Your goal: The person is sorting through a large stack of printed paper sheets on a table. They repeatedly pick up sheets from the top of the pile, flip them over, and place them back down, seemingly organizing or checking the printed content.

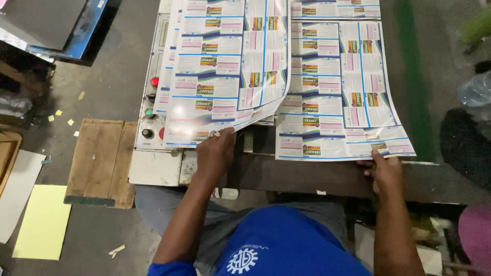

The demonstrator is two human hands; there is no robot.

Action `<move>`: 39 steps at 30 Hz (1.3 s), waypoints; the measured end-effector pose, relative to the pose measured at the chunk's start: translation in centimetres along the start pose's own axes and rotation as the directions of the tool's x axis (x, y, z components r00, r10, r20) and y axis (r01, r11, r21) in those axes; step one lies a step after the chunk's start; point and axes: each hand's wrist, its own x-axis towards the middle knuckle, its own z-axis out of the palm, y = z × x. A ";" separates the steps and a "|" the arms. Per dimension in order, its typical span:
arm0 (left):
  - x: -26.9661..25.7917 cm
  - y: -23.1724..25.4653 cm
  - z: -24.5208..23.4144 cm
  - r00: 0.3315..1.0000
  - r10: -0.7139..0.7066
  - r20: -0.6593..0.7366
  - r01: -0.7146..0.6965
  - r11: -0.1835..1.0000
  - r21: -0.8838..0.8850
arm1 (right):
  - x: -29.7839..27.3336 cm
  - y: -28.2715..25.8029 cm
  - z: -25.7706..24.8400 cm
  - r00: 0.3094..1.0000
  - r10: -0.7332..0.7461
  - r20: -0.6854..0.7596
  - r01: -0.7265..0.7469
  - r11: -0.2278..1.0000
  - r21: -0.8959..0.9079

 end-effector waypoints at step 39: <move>5.0 -3.9 5.0 0.879 -0.178 0.442 0.025 0.944 0.330 | -0.7 -1.5 -6.9 1.000 0.019 -0.025 -0.013 0.974 0.226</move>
